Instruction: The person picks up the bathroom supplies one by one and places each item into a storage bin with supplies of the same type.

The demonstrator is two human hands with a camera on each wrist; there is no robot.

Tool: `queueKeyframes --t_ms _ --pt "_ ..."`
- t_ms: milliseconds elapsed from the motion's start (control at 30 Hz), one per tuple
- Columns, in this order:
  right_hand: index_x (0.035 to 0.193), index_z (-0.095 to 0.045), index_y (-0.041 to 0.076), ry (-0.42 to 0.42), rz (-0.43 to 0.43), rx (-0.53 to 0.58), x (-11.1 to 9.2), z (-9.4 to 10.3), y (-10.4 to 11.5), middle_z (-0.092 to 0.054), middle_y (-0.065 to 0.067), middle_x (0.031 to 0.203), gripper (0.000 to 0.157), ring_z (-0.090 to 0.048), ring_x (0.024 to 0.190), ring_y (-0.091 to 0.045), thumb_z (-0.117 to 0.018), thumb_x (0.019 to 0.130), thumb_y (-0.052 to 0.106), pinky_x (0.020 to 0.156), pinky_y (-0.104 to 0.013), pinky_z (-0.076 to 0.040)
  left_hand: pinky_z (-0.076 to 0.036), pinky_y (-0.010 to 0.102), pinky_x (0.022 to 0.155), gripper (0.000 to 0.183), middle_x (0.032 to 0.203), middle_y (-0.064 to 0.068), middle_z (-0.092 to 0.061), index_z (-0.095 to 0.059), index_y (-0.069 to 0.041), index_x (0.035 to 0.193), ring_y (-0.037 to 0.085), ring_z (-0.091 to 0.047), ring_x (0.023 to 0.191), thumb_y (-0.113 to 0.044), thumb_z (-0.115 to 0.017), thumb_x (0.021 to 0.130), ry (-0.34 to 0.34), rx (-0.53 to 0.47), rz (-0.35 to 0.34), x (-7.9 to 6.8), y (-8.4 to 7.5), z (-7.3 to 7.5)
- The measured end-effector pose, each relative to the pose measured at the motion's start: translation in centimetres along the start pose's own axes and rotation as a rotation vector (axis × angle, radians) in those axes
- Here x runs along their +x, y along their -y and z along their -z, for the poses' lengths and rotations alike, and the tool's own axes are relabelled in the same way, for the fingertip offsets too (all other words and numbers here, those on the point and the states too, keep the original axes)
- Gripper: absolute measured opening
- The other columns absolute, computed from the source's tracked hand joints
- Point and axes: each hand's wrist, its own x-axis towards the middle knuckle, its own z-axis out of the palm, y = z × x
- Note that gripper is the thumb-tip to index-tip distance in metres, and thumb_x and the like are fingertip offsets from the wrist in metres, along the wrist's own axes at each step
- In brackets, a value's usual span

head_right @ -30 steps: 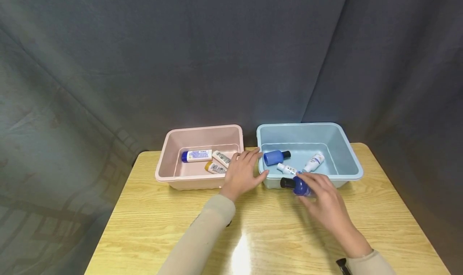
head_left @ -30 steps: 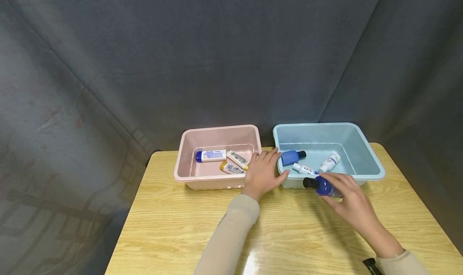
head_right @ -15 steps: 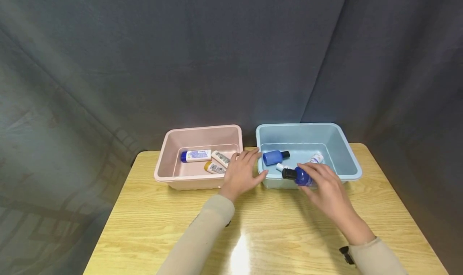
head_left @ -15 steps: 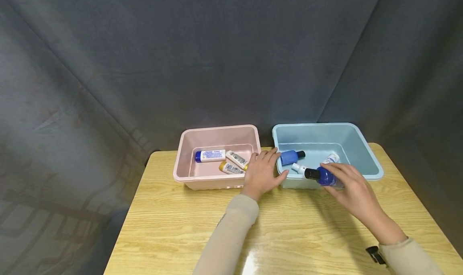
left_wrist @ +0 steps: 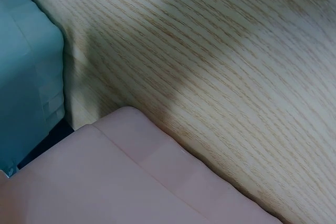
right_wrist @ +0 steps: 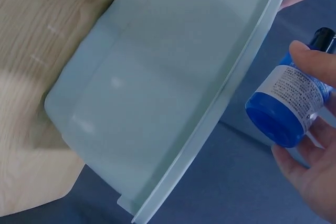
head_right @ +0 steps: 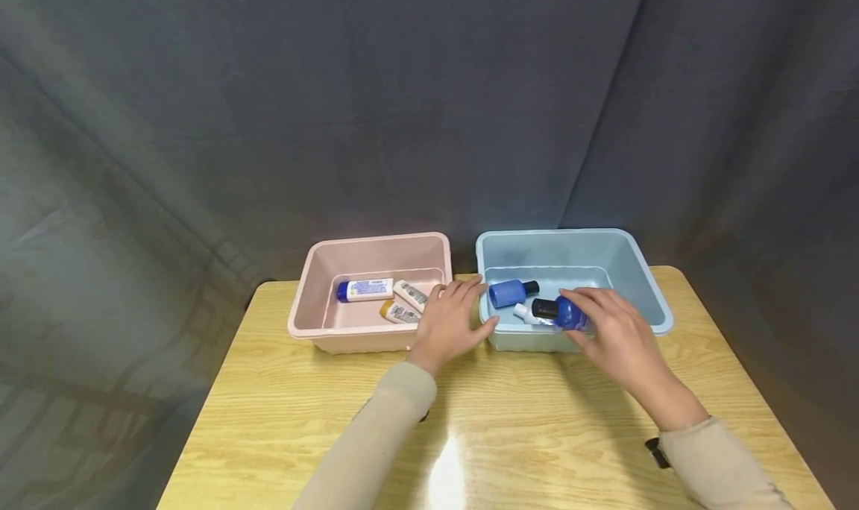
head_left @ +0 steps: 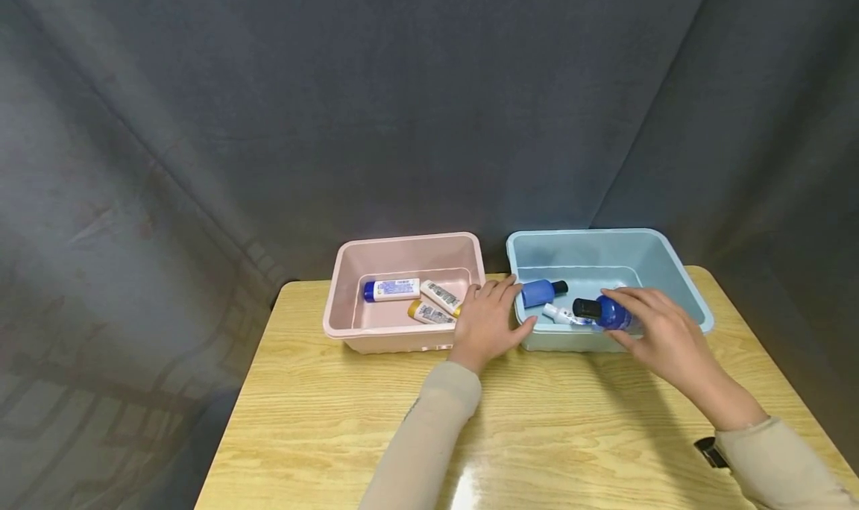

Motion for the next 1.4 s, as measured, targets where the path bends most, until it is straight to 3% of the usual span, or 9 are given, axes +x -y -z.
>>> queueKeyframes --t_ms 67,167,233,300,767,1067,1200,1400 --pt "0.123 -0.065 -0.001 0.010 -0.004 -0.003 0.1 0.0 -0.4 -0.064 -0.023 0.113 0.068 -0.060 0.100 -0.041 -0.072 0.083 0.054 0.079 -0.060 -0.050 -0.034 0.041 0.109 0.070 0.155 -0.010 -0.039 -0.046 -0.030 0.147 0.013 -0.044 0.133 -0.072 -0.029 0.094 -0.003 0.006 -0.002 0.0 0.0 0.0" --pt "0.123 -0.065 -0.001 0.019 -0.001 -0.011 0.4 0.2 -0.9 -0.065 -0.023 0.112 0.071 -0.061 0.098 -0.042 -0.071 0.083 0.058 0.079 -0.061 -0.050 -0.034 0.041 0.109 0.070 0.155 -0.010 -0.039 -0.046 -0.030 0.147 0.014 -0.043 0.133 -0.072 -0.028 0.094 -0.002 0.008 -0.003 0.1 0.0 -0.1" --pt "0.122 -0.066 -0.001 0.022 0.000 -0.024 0.6 0.2 -1.1 -0.066 -0.023 0.111 0.066 -0.062 0.096 -0.041 -0.088 0.071 0.035 0.077 -0.059 -0.051 -0.033 0.041 0.109 0.070 0.155 -0.011 -0.038 -0.045 -0.030 0.148 0.014 -0.043 0.133 -0.072 -0.028 0.094 0.005 0.010 0.001 0.1 0.0 -0.1" --pt "0.122 -0.066 -0.001 0.030 -0.002 -0.034 0.7 0.4 -1.2 -0.067 -0.023 0.110 0.071 -0.062 0.095 -0.041 -0.092 0.058 0.011 0.076 -0.059 -0.052 -0.032 0.041 0.110 0.070 0.155 -0.011 -0.038 -0.044 -0.030 0.148 0.013 -0.043 0.133 -0.072 -0.028 0.094 0.013 0.012 0.005 0.0 0.0 -0.1" --pt "0.122 -0.064 -0.002 0.138 -0.127 -0.095 0.6 0.9 -3.0 -0.066 -0.029 0.111 0.067 -0.062 0.098 -0.048 -0.091 0.063 0.013 0.080 -0.067 -0.047 -0.033 0.040 0.109 0.070 0.155 -0.011 -0.038 -0.044 -0.030 0.148 0.013 -0.042 0.133 -0.072 -0.028 0.094 0.024 0.010 0.008 -0.1 0.0 0.1" --pt "0.117 -0.066 -0.004 0.113 -0.035 -0.108 1.0 0.6 -5.3 -0.069 -0.028 0.103 0.069 -0.067 0.085 -0.045 -0.094 0.057 0.014 0.068 -0.058 -0.053 -0.033 0.041 0.110 0.070 0.155 -0.010 -0.039 -0.045 -0.030 0.148 0.013 -0.043 0.133 -0.072 -0.029 0.094 0.019 -0.001 0.006 -0.1 -0.1 0.0" --pt "0.118 -0.065 -0.007 0.168 -0.050 -0.116 1.3 0.6 -6.1 -0.067 -0.030 0.104 0.068 -0.067 0.083 -0.044 -0.093 0.061 0.015 0.067 -0.058 -0.053 -0.033 0.042 0.110 0.070 0.155 -0.011 -0.038 -0.045 -0.030 0.148 0.013 -0.043 0.133 -0.072 -0.029 0.094 0.024 0.004 0.006 -0.1 -0.1 0.1" --pt "0.126 -0.060 -0.007 0.312 -0.160 -0.100 1.7 0.7 -6.7 -0.065 -0.032 0.110 0.066 -0.066 0.089 -0.044 -0.088 0.071 0.016 0.076 -0.062 -0.053 -0.034 0.042 0.110 0.069 0.155 -0.010 -0.039 -0.046 -0.030 0.147 0.014 -0.043 0.133 -0.071 -0.031 0.094 0.022 -0.004 0.004 -0.1 -0.1 0.1"
